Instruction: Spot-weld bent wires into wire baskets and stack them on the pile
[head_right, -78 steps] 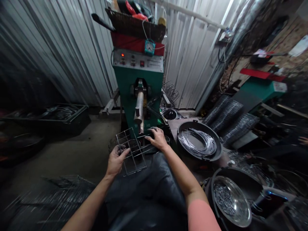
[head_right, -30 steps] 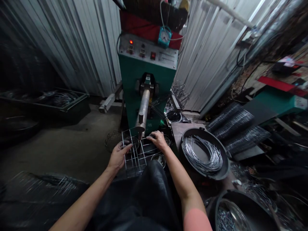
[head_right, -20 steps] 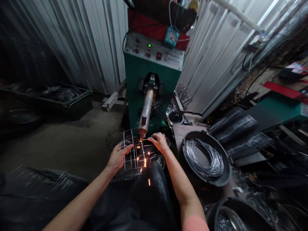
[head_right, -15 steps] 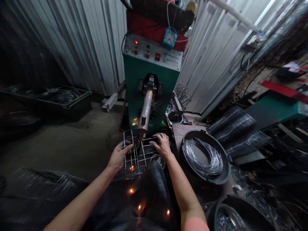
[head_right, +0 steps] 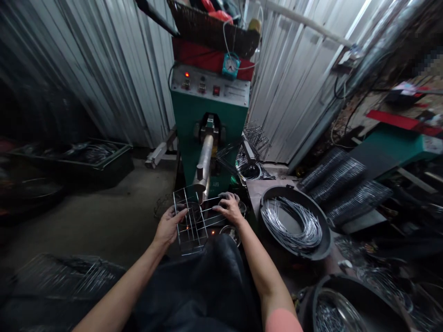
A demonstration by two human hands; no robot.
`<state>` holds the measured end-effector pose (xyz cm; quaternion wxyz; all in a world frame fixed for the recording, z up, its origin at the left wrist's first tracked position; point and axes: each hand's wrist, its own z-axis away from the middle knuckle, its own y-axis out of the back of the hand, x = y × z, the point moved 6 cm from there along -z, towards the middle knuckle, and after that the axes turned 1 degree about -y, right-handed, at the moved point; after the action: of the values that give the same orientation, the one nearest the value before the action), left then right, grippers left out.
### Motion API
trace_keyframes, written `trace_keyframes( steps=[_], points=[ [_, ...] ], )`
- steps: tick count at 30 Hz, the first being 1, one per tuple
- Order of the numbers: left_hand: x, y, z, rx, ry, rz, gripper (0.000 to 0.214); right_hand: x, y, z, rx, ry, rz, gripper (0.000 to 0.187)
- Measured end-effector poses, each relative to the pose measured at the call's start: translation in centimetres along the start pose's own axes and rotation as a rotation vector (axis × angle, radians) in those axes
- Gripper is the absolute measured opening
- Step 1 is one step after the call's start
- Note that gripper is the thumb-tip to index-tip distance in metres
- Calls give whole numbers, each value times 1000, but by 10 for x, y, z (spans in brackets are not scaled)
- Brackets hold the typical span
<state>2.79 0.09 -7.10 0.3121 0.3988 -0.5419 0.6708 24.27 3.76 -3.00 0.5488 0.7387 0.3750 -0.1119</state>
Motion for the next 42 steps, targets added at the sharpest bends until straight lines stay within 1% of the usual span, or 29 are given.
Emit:
trace_keyframes(
  steps=[5, 11, 18, 22, 30, 36, 42],
  points=[
    [2, 4, -5, 4, -6, -8, 37, 0, -4, -5, -3, -1, -8, 27],
    [-1, 2, -10, 21, 38, 36, 38, -1, -2, -16, -25, -10, 13, 28],
    [3, -1, -17, 6, 0, 30, 33, -1, -3, -26, -43, 10, 29, 28],
    [3, -2, -20, 16, -10, 13, 35, 4, -4, -29, -44, -8, 33, 29],
    [-1, -1, -24, 12, 12, 38, 37, 4, -3, -34, -62, -9, 45, 33],
    [-3, -1, -25, 15, 44, 49, 40, 5, -4, -34, -71, -3, 57, 32],
    [-5, 1, -27, 30, 52, 34, 39, 8, -6, -33, -68, -17, 69, 32]
  ],
)
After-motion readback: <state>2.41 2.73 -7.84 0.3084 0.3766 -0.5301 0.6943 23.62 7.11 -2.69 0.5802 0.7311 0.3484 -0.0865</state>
